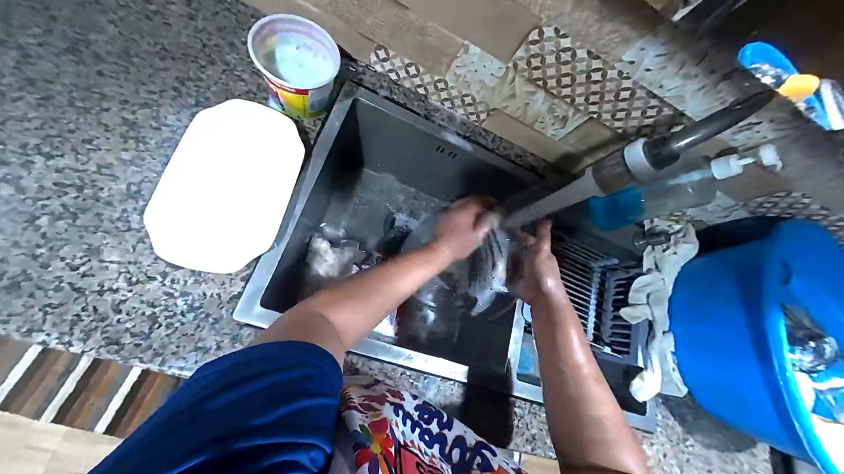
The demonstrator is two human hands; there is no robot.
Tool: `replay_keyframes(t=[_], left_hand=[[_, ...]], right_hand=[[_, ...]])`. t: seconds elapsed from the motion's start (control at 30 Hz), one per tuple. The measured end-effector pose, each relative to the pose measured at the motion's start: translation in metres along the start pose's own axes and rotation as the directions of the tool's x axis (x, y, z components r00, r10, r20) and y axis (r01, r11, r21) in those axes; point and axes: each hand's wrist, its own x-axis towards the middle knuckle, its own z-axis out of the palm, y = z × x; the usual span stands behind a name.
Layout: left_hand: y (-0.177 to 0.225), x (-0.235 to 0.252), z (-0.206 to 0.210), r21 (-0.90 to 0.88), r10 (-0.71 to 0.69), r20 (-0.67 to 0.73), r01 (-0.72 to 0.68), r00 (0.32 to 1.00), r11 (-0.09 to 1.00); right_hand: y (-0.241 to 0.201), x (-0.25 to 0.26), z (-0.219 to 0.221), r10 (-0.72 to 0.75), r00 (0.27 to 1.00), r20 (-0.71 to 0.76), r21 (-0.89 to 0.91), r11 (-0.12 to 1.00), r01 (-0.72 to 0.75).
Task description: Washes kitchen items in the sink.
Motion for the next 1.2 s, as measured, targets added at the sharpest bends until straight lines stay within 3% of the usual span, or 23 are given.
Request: replay_keyframes(t=[0.03, 0.07, 0.1, 0.17, 0.23, 0.27, 0.3, 0.33, 0.37, 0.4, 0.47, 0.5, 0.57, 0.6, 0.63, 0.7, 0.77, 0.83, 0.93, 1.0, 1.1, 1.2], left_hand=[[0.001, 0.004, -0.004, 0.018, -0.083, -0.004, 0.083, 0.997, 0.996], [0.006, 0.001, -0.003, 0.044, -0.056, -0.012, 0.056, 0.998, 0.997], [0.012, -0.006, 0.002, 0.06, 0.062, -0.018, -0.061, 0.998, 0.996], [0.017, -0.017, 0.015, 0.065, 0.375, -0.036, -0.372, 0.926, 0.926], [0.001, -0.011, 0.02, 0.033, 0.484, -0.065, -0.483, 0.873, 0.875], [-0.008, -0.005, 0.014, 0.018, 0.394, -0.061, -0.394, 0.917, 0.919], [-0.012, 0.002, 0.004, -0.002, 0.198, -0.04, -0.198, 0.979, 0.98], [-0.009, 0.008, -0.006, -0.01, -0.036, -0.007, 0.036, 0.999, 0.999], [-0.007, 0.009, -0.01, -0.005, -0.158, -0.008, 0.158, 0.987, 0.987], [0.001, 0.005, -0.01, 0.009, -0.158, -0.024, 0.158, 0.987, 0.987], [0.015, -0.012, 0.001, 0.046, 0.116, -0.082, -0.113, 0.99, 0.993], [0.017, -0.018, 0.009, 0.058, 0.269, -0.095, -0.264, 0.959, 0.963], [0.011, -0.018, 0.01, 0.024, 0.407, -0.094, -0.407, 0.909, 0.913], [0.004, -0.012, 0.002, -0.025, 0.379, -0.092, -0.382, 0.921, 0.924], [-0.003, -0.005, -0.012, -0.096, 0.262, -0.08, -0.269, 0.962, 0.958], [-0.028, 0.007, -0.036, -0.289, -0.114, -0.076, 0.088, 0.991, 0.953], [-0.07, 0.009, -0.045, -0.498, -0.388, -0.101, 0.292, 0.916, 0.817], [-0.092, 0.0, -0.047, -0.677, -0.591, -0.081, 0.391, 0.803, 0.624], [-0.064, -0.018, -0.034, -0.838, -0.796, -0.011, 0.428, 0.605, 0.337], [-0.024, -0.023, -0.025, -0.862, -0.818, -0.006, 0.411, 0.576, 0.296], [0.051, -0.046, -0.018, -0.828, -0.768, -0.075, 0.389, 0.636, 0.404], [0.089, -0.08, -0.013, -0.678, -0.425, -0.286, 0.132, 0.859, 0.723]], right_hand=[[0.001, 0.0, 0.001, -0.004, 1.0, -0.002, -0.011, 1.0, 0.004], [0.0, 0.001, 0.002, -0.011, 1.0, -0.012, -0.022, 1.0, 0.01], [-0.004, 0.002, 0.003, -0.014, 0.999, -0.029, -0.022, 1.0, 0.014], [-0.011, -0.001, 0.004, -0.003, 0.999, -0.032, -0.009, 1.0, 0.002], [-0.009, 0.001, 0.003, -0.008, 1.0, -0.014, -0.03, 1.0, 0.008], [-0.008, 0.003, 0.003, -0.009, 1.0, -0.02, -0.043, 0.999, 0.008], [-0.007, 0.004, 0.003, -0.007, 1.0, -0.029, -0.052, 0.999, 0.006], [-0.007, 0.004, 0.002, -0.002, 1.0, -0.016, -0.051, 0.999, 0.001], [-0.005, 0.004, 0.003, -0.006, 1.0, -0.017, -0.053, 0.999, 0.005], [-0.005, 0.005, 0.004, -0.012, 1.0, -0.015, -0.047, 0.999, 0.011], [-0.009, 0.007, 0.007, -0.03, 1.0, 0.005, -0.028, 0.999, 0.031], [-0.007, 0.006, 0.007, -0.046, 0.999, 0.023, -0.027, 0.999, 0.047], [-0.005, -0.001, 0.01, -0.093, 0.995, 0.031, -0.082, 0.992, 0.095], [-0.008, -0.008, 0.015, -0.115, 0.993, 0.021, -0.11, 0.987, 0.117], [-0.014, -0.015, 0.021, -0.142, 0.99, 0.025, -0.137, 0.98, 0.144], [-0.027, -0.038, 0.027, -0.193, 0.979, 0.064, -0.154, 0.968, 0.2], [-0.041, -0.061, 0.026, -0.298, 0.95, 0.098, -0.111, 0.945, 0.308], [-0.057, -0.076, 0.023, -0.417, 0.903, 0.097, 0.013, 0.908, 0.418], [-0.065, -0.088, 0.037, -0.52, 0.854, -0.016, 0.19, 0.837, 0.513], [-0.054, -0.087, 0.057, -0.577, 0.809, -0.109, 0.236, 0.776, 0.585], [-0.038, -0.082, 0.08, -0.68, 0.712, -0.176, 0.229, 0.675, 0.702], [-0.035, -0.077, 0.081, -0.731, 0.654, -0.197, 0.184, 0.627, 0.757]])
